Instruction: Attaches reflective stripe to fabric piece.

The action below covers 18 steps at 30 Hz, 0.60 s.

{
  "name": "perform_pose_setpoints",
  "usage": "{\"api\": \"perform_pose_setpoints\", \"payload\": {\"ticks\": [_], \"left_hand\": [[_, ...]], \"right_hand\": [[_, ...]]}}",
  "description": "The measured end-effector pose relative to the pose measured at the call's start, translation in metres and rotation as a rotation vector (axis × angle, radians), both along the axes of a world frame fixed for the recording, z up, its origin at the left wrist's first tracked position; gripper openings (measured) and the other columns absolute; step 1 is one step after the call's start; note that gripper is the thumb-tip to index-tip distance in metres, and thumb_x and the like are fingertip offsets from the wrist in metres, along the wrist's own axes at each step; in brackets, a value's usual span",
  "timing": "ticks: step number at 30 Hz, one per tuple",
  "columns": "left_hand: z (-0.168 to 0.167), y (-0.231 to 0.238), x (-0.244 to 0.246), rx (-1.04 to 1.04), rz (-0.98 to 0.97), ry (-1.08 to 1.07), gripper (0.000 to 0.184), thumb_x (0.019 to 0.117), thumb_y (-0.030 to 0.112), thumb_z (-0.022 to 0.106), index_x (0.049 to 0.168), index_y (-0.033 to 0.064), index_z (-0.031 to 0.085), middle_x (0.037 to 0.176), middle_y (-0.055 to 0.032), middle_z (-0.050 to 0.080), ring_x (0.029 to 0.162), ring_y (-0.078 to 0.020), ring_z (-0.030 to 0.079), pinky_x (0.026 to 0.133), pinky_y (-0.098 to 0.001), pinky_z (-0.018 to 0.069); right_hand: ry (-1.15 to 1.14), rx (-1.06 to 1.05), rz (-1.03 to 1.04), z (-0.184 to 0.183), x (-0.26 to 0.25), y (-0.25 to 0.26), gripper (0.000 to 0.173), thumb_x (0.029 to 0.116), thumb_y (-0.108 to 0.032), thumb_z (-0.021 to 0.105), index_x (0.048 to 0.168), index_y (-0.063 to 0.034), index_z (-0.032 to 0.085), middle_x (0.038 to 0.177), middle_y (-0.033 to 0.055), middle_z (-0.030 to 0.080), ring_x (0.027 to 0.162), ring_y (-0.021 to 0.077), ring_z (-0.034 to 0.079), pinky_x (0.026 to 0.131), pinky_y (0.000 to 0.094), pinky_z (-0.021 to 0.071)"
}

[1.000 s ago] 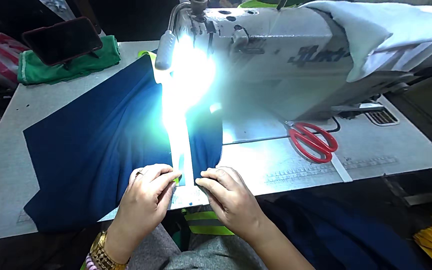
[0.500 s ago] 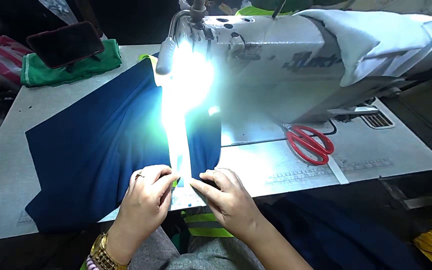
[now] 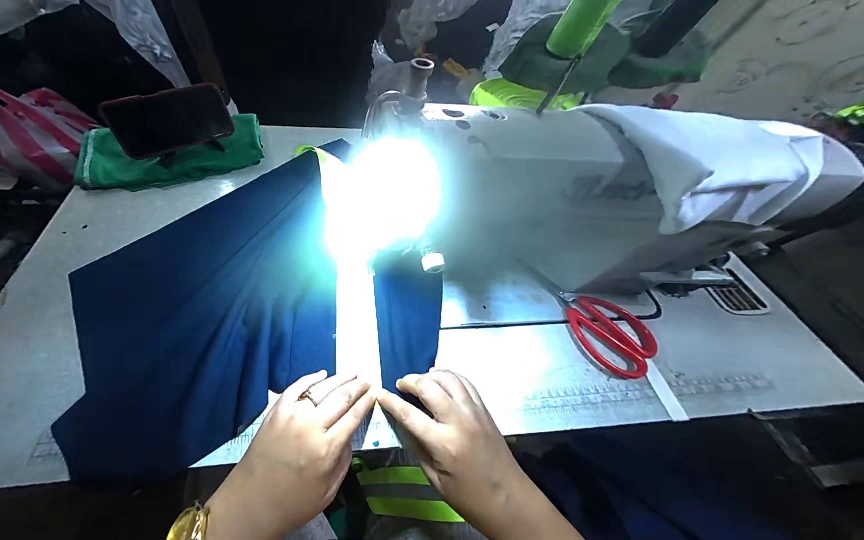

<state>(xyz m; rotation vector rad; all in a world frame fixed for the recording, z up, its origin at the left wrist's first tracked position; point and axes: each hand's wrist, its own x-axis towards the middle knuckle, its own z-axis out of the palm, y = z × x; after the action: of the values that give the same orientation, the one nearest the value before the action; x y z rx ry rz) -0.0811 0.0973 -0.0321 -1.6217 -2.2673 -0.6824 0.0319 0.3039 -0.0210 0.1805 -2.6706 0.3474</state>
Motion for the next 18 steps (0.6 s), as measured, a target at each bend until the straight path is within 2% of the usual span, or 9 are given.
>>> {"api": "perform_pose_setpoints", "payload": {"ticks": [5, 7, 10, 12, 15, 18], "left_hand": [[0.000, 0.002, 0.001, -0.015, 0.029, 0.016, 0.035, 0.1000, 0.015, 0.048, 0.126, 0.0196, 0.071, 0.131, 0.0048, 0.070, 0.124, -0.0122, 0.064, 0.108, -0.0385, 0.0491], [0.004, 0.006, -0.005, -0.039, 0.031, 0.001, 0.037, 0.1003, 0.016, 0.047, 0.129, 0.0180, 0.070, 0.134, 0.0032, 0.069, 0.126, -0.0137, 0.063, 0.109, -0.0417, 0.0485], [0.009, 0.017, -0.023, -0.083, 0.032, -0.019, 0.042, 0.0984, 0.020, 0.045, 0.133, 0.0164, 0.068, 0.138, 0.0016, 0.066, 0.129, -0.0154, 0.062, 0.107, -0.0453, 0.0494], [0.011, 0.025, -0.039, -0.122, 0.035, -0.046, 0.042, 0.1011, 0.023, 0.042, 0.135, 0.0163, 0.067, 0.141, 0.0020, 0.064, 0.131, -0.0149, 0.060, 0.107, -0.0467, 0.0497], [0.020, 0.038, -0.063, -0.230, 0.039, -0.134, 0.046, 0.1000, 0.026, 0.042, 0.138, 0.0161, 0.066, 0.145, 0.0022, 0.061, 0.136, -0.0161, 0.056, 0.113, -0.0515, 0.0436], [0.024, 0.051, -0.090, -0.257, 0.028, -0.163, 0.046, 0.1001, 0.027, 0.042, 0.139, 0.0157, 0.064, 0.146, -0.0001, 0.059, 0.137, -0.0182, 0.055, 0.115, -0.0530, 0.0394]], "right_hand": [[-0.018, 0.015, -0.005, 0.003, -0.003, 0.001, 0.029, 0.0968, -0.021, 0.059, 0.118, -0.0301, 0.077, 0.110, 0.0000, 0.073, 0.103, 0.0203, 0.067, 0.091, 0.0403, 0.0547], [-0.043, 0.027, -0.025, 0.005, -0.012, 0.004, 0.031, 0.0969, -0.023, 0.058, 0.120, -0.0310, 0.077, 0.111, 0.0003, 0.072, 0.102, 0.0202, 0.067, 0.087, 0.0392, 0.0548], [-0.059, 0.032, -0.061, 0.008, -0.037, 0.012, 0.033, 0.0933, -0.023, 0.056, 0.116, -0.0299, 0.078, 0.112, 0.0008, 0.074, 0.104, 0.0227, 0.068, 0.086, 0.0434, 0.0570], [-0.068, 0.030, -0.073, 0.009, -0.056, 0.019, 0.031, 0.0936, -0.024, 0.056, 0.114, -0.0296, 0.079, 0.112, -0.0005, 0.073, 0.106, 0.0226, 0.068, 0.089, 0.0449, 0.0566], [-0.076, 0.049, -0.083, 0.014, -0.081, 0.029, 0.031, 0.0932, -0.024, 0.057, 0.115, -0.0267, 0.079, 0.114, 0.0002, 0.072, 0.110, 0.0238, 0.065, 0.093, 0.0461, 0.0540], [-0.129, 0.075, -0.103, 0.022, -0.103, 0.037, 0.034, 0.0941, -0.025, 0.057, 0.122, -0.0259, 0.077, 0.117, 0.0054, 0.071, 0.113, 0.0287, 0.065, 0.093, 0.0490, 0.0533]]}}
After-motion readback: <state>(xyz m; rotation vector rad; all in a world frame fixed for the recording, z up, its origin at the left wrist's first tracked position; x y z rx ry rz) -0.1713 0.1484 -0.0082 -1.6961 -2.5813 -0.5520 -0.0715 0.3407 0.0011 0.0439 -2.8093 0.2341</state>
